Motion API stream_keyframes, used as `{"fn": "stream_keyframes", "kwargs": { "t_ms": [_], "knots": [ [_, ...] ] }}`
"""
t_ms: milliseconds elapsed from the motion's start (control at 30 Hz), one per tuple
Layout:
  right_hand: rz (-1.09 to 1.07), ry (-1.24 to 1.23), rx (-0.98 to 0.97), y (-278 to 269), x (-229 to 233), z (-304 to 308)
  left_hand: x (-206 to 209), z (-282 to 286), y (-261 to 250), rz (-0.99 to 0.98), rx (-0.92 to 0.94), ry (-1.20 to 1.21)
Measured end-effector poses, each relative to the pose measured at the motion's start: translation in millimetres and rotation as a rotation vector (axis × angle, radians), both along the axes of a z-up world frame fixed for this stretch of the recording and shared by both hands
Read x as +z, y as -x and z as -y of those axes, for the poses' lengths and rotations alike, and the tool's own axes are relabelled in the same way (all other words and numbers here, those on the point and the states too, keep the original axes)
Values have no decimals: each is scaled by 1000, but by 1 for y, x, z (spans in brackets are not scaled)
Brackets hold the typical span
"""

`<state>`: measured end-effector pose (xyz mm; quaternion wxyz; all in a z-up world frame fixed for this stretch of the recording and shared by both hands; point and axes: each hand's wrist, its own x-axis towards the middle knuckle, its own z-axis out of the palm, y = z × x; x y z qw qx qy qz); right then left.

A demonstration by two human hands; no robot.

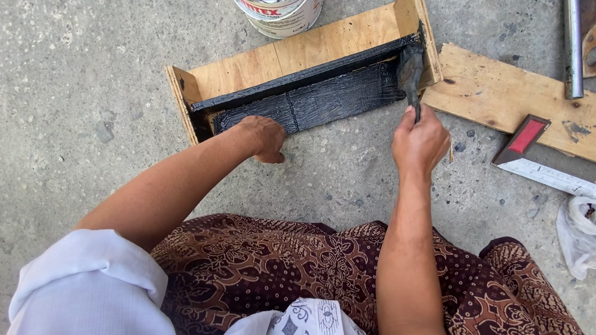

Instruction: The person paints the inside of a wooden box using a brush dipped in a can of black paint.

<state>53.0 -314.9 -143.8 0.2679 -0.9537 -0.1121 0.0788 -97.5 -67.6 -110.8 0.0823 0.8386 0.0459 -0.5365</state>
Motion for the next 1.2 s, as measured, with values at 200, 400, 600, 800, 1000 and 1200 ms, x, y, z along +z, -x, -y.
{"fn": "stream_keyframes", "kwargs": {
  "t_ms": [200,400,600,800,1000,1200],
  "knots": [
    [335,-44,34,31,-64,-3,-8,5,-10,9,-13,22],
    [54,-99,-38,28,-64,-8,-16,2,-10,23,4,36],
    [64,-192,99,67,-54,-43,-12,-1,-11,-45,-5,31],
    [112,-107,369,119,-48,-54,-15,10,-12,-185,-97,6],
    [-204,-188,277,35,-18,-5,-14,12,-14,-185,-118,0],
    [-122,-238,13,-9,-12,20,-2,8,-6,-161,-86,-18]
  ]
}}
